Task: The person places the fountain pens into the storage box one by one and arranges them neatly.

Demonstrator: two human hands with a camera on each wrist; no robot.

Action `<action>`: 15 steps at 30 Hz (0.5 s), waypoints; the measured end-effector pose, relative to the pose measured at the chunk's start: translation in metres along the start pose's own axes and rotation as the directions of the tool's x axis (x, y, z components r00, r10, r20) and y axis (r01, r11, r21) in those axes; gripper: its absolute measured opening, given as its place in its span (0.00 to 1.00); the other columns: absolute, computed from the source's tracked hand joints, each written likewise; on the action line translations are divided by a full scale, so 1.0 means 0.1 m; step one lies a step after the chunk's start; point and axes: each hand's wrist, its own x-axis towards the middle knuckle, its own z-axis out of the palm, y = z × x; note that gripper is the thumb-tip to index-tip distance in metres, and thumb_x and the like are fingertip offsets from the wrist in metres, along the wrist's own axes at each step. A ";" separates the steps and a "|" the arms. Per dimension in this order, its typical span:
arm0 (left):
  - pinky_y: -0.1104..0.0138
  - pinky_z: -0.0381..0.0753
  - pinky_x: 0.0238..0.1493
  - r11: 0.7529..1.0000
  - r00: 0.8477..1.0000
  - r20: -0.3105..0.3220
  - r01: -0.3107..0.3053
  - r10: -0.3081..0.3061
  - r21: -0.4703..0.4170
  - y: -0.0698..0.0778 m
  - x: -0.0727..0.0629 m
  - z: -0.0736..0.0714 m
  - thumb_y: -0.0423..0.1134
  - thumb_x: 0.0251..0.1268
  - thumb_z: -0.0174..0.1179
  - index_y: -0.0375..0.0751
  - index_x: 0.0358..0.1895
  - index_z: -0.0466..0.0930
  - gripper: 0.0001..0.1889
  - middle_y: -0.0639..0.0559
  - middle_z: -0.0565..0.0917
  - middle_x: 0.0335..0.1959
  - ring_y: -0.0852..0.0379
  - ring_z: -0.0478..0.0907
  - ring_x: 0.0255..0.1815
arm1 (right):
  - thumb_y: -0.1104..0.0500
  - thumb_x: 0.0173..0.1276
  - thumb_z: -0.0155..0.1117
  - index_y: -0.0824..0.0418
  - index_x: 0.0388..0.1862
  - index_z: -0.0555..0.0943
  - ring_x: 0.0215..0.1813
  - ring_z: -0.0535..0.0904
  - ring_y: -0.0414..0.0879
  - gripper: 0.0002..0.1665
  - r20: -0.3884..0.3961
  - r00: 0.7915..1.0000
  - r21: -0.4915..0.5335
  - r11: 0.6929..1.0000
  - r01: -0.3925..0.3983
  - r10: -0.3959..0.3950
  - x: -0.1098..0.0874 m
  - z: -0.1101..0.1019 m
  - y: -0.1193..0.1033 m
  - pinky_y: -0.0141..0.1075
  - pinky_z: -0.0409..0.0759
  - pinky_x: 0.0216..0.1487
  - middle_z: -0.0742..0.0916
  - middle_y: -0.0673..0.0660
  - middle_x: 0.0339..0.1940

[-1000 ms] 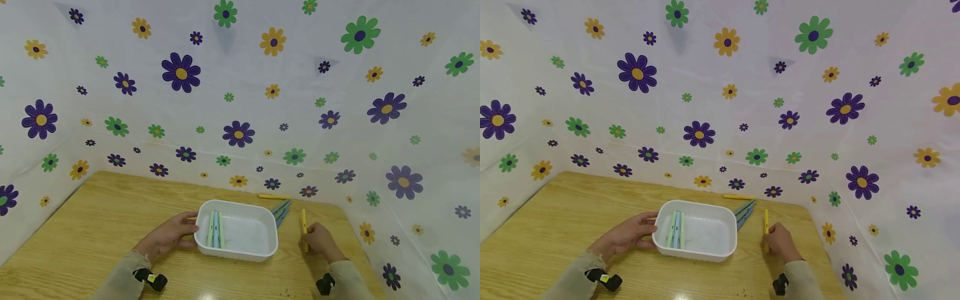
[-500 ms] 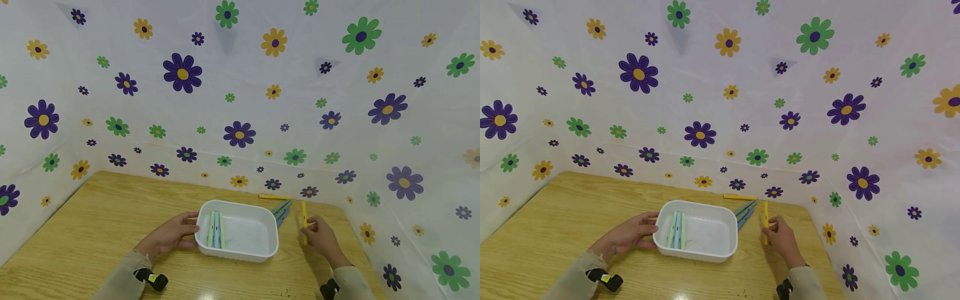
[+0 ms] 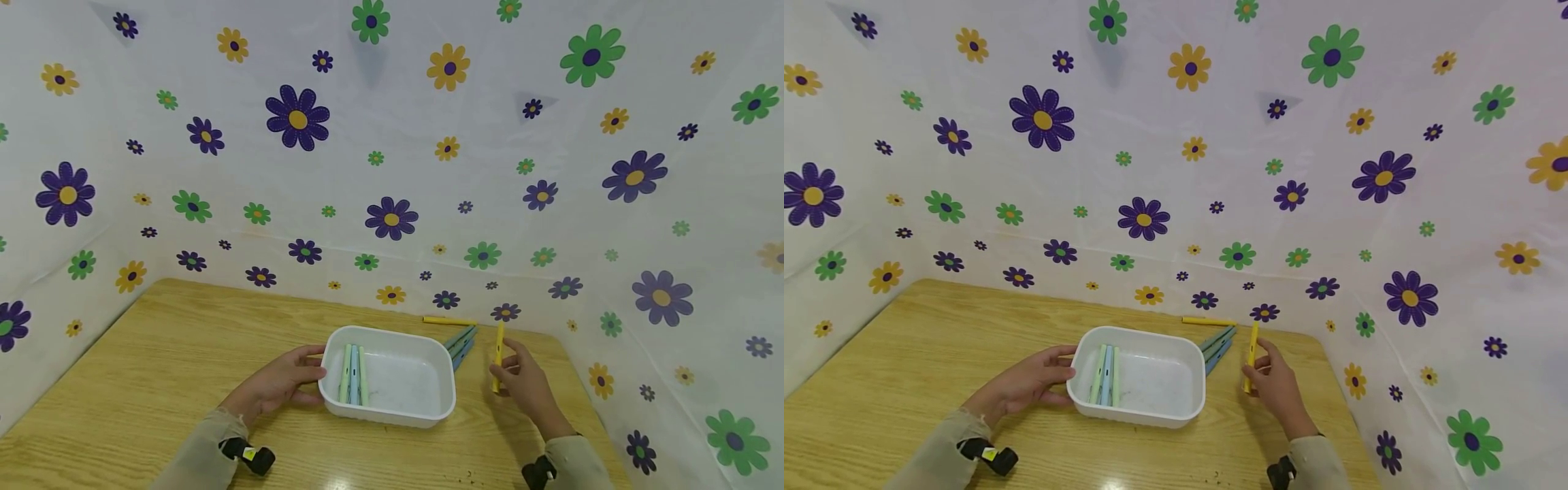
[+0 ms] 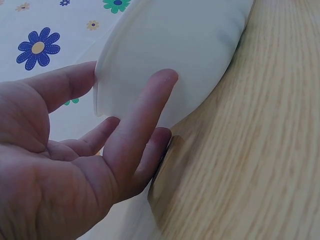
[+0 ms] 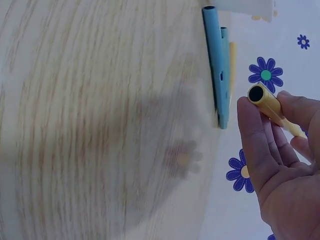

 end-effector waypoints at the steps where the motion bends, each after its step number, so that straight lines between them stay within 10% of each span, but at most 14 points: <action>1: 0.48 0.88 0.54 1.000 1.000 0.000 0.000 0.000 0.001 0.00 0.00 0.00 0.34 0.78 0.57 0.32 0.82 0.49 0.37 0.24 0.64 0.74 0.40 0.81 0.61 | 0.62 0.77 0.64 0.59 0.83 0.56 0.49 0.82 0.55 0.41 -0.001 1.000 0.004 1.000 -0.001 0.001 0.00 0.00 -0.01 0.44 0.92 0.39 0.78 0.65 0.52; 15: 0.48 0.88 0.55 1.000 1.000 0.000 -0.005 0.005 -0.013 -0.02 -0.01 -0.01 0.36 0.77 0.60 0.32 0.82 0.49 0.39 0.25 0.64 0.74 0.40 0.81 0.61 | 0.63 0.77 0.63 0.60 0.83 0.55 0.51 0.83 0.56 0.42 -0.023 0.999 0.069 0.997 -0.022 0.024 -0.02 -0.02 -0.04 0.46 0.92 0.42 0.75 0.68 0.57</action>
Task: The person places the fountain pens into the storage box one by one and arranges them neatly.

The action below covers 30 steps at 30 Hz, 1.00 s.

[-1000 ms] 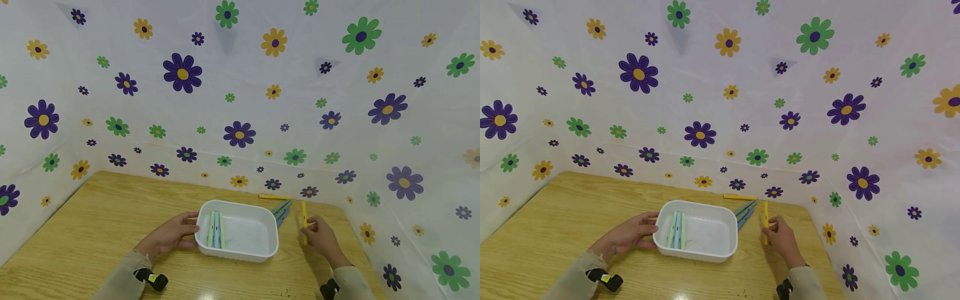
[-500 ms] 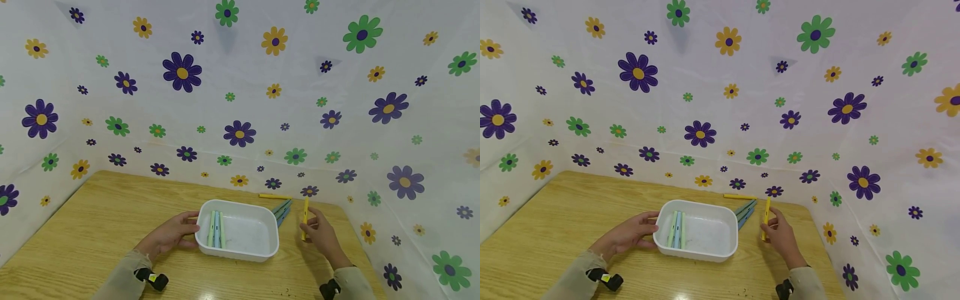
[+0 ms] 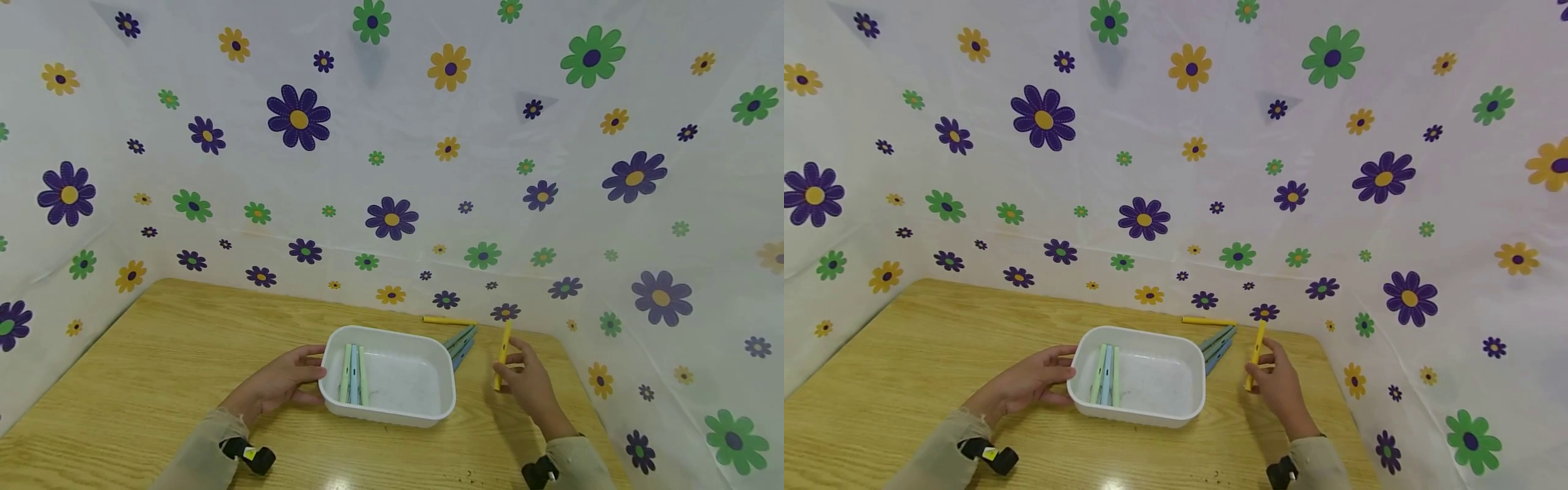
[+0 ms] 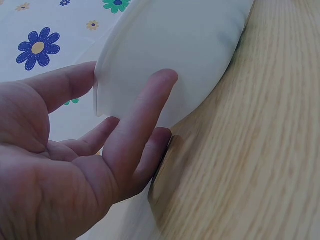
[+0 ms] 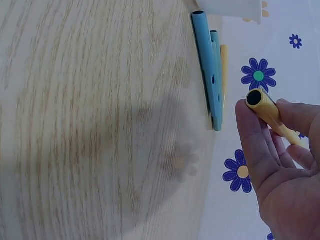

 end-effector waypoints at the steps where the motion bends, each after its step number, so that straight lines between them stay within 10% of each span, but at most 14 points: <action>1: 0.48 0.88 0.55 1.000 1.000 -0.001 0.000 0.000 0.000 0.00 0.00 0.00 0.36 0.77 0.60 0.32 0.82 0.49 0.39 0.25 0.64 0.74 0.40 0.81 0.61 | 0.64 0.77 0.63 0.61 0.83 0.55 0.52 0.83 0.56 0.42 0.005 1.000 0.000 1.000 0.004 -0.004 0.00 0.00 0.00 0.46 0.92 0.42 0.75 0.68 0.58; 30: 0.49 0.88 0.54 1.000 1.000 -0.009 0.000 0.000 -0.007 0.01 -0.01 0.02 0.36 0.76 0.61 0.32 0.82 0.49 0.39 0.25 0.64 0.74 0.40 0.81 0.60 | 0.63 0.80 0.60 0.53 0.86 0.50 0.56 0.80 0.56 0.44 -0.036 0.997 -0.017 0.998 0.063 -0.063 -0.07 -0.01 -0.09 0.40 0.91 0.41 0.73 0.65 0.65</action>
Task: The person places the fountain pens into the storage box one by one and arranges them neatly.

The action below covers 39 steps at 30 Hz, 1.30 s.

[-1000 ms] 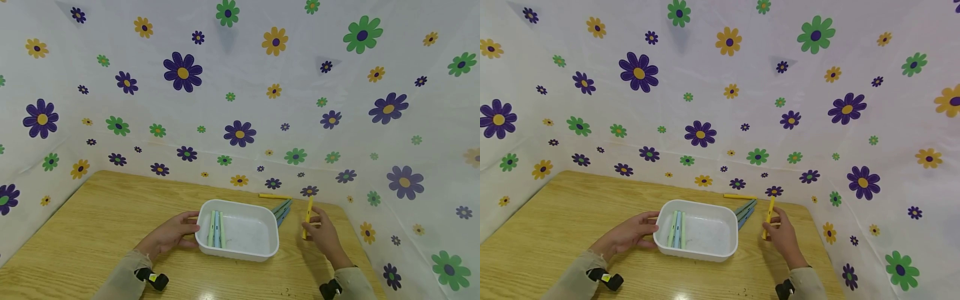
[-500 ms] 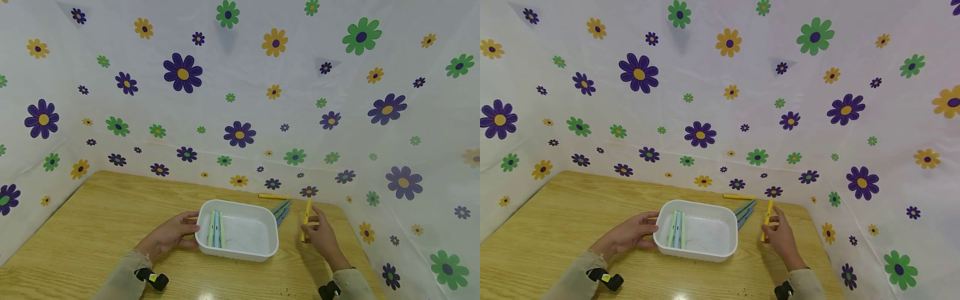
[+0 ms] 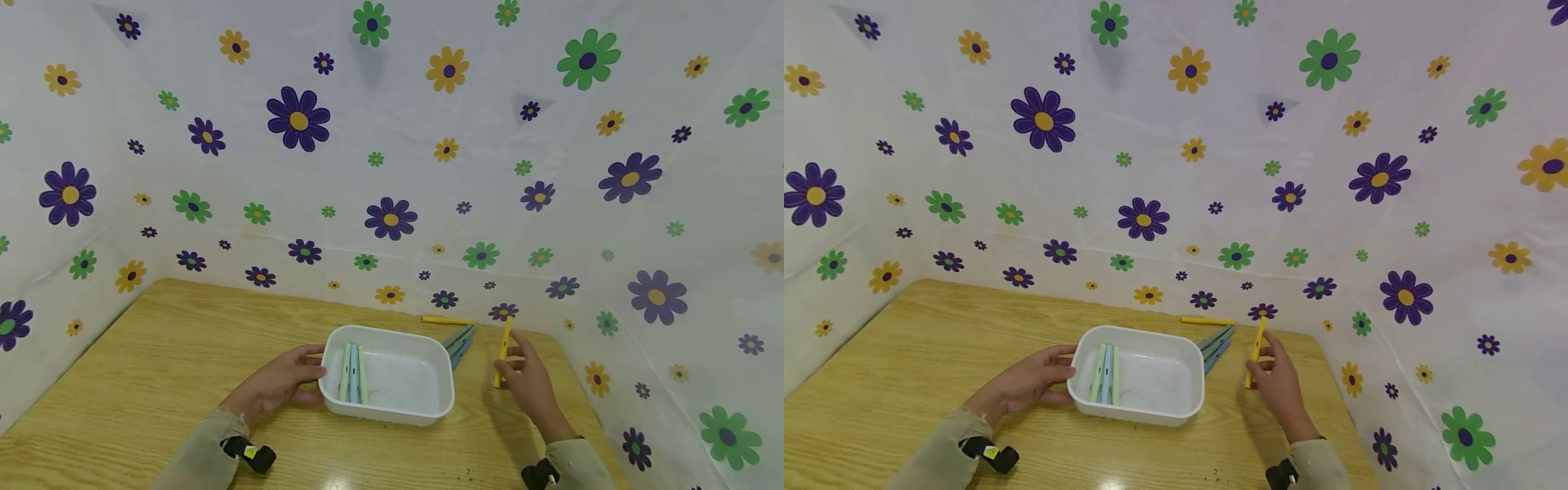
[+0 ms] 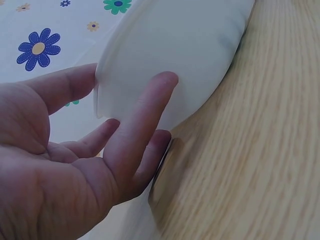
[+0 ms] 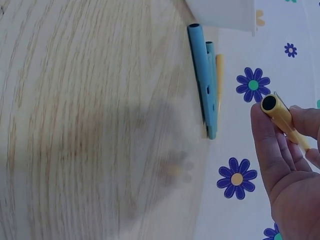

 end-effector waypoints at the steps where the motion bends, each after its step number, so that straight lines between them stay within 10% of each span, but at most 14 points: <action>1: 0.49 0.88 0.54 1.000 1.000 0.000 0.000 0.000 -0.001 0.00 0.00 0.00 0.36 0.76 0.61 0.32 0.82 0.49 0.40 0.25 0.64 0.74 0.40 0.81 0.60 | 0.63 0.79 0.60 0.53 0.86 0.50 0.57 0.80 0.56 0.44 -0.001 1.000 0.004 1.000 0.004 -0.004 -0.01 0.00 -0.02 0.40 0.91 0.41 0.73 0.65 0.65; 21: 0.48 0.87 0.55 1.000 1.000 -0.010 0.002 -0.002 0.016 -0.02 0.03 -0.02 0.36 0.77 0.60 0.34 0.82 0.51 0.38 0.26 0.65 0.73 0.38 0.81 0.61 | 0.64 0.78 0.62 0.53 0.84 0.56 0.57 0.80 0.59 0.42 0.002 0.998 0.065 0.996 0.060 -0.060 -0.06 0.19 -0.34 0.40 0.92 0.40 0.74 0.67 0.64; 39: 0.49 0.88 0.54 1.000 1.000 -0.013 -0.006 0.006 0.029 -0.02 0.03 -0.02 0.36 0.77 0.61 0.34 0.82 0.51 0.38 0.28 0.66 0.73 0.42 0.82 0.59 | 0.68 0.74 0.64 0.54 0.80 0.62 0.47 0.81 0.51 0.40 0.103 0.995 0.243 0.969 -0.041 0.017 -0.07 0.83 -0.65 0.47 0.92 0.38 0.75 0.65 0.58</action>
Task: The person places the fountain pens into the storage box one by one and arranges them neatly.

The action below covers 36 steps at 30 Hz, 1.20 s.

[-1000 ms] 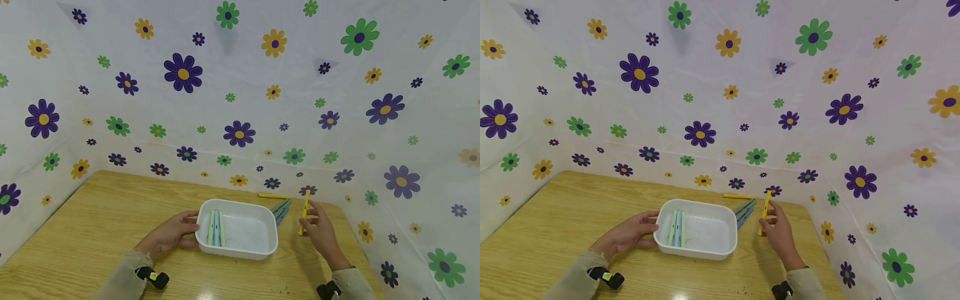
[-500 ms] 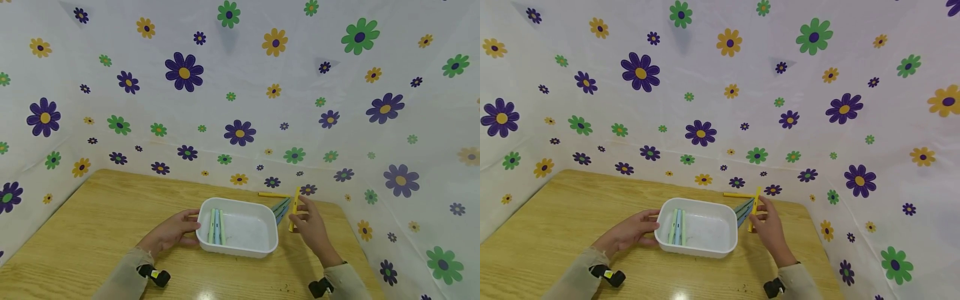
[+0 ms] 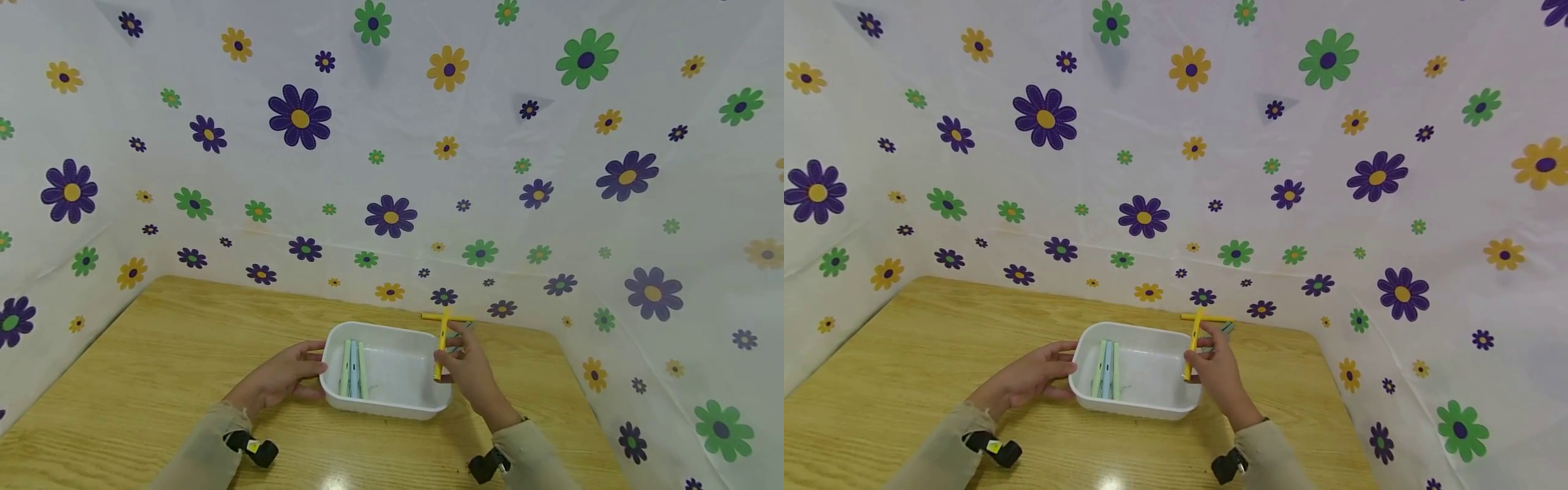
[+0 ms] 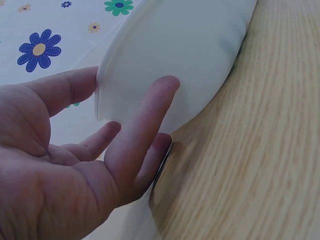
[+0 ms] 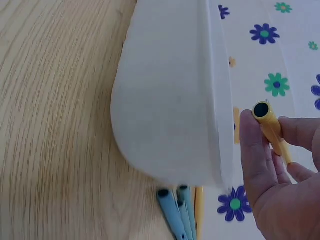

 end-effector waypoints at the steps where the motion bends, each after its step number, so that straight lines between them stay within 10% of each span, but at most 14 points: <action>1: 0.49 0.88 0.54 1.000 1.000 0.001 0.000 0.000 -0.001 0.00 0.00 0.00 0.36 0.77 0.61 0.34 0.82 0.51 0.38 0.27 0.66 0.73 0.42 0.82 0.59 | 0.68 0.74 0.64 0.54 0.80 0.62 0.46 0.81 0.50 0.39 0.008 1.000 0.007 1.000 -0.008 0.008 0.00 0.05 -0.01 0.47 0.92 0.37 0.75 0.65 0.58; 17: 0.48 0.88 0.54 1.000 1.000 -0.013 0.003 -0.003 0.004 0.01 -0.01 0.03 0.37 0.76 0.62 0.33 0.81 0.52 0.38 0.28 0.67 0.73 0.41 0.82 0.59 | 0.67 0.71 0.68 0.61 0.77 0.64 0.44 0.81 0.51 0.38 0.225 0.965 -0.118 0.987 -0.111 0.136 -0.01 0.62 -0.02 0.45 0.91 0.34 0.77 0.64 0.53; 36: 0.48 0.88 0.54 1.000 1.000 -0.012 0.019 -0.019 -0.009 0.03 -0.02 0.02 0.36 0.76 0.61 0.34 0.82 0.51 0.38 0.26 0.65 0.74 0.40 0.80 0.62 | 0.66 0.67 0.73 0.65 0.70 0.67 0.30 0.80 0.46 0.36 0.265 0.930 -0.232 0.953 -0.195 0.255 0.08 0.99 -0.05 0.32 0.80 0.25 0.81 0.60 0.42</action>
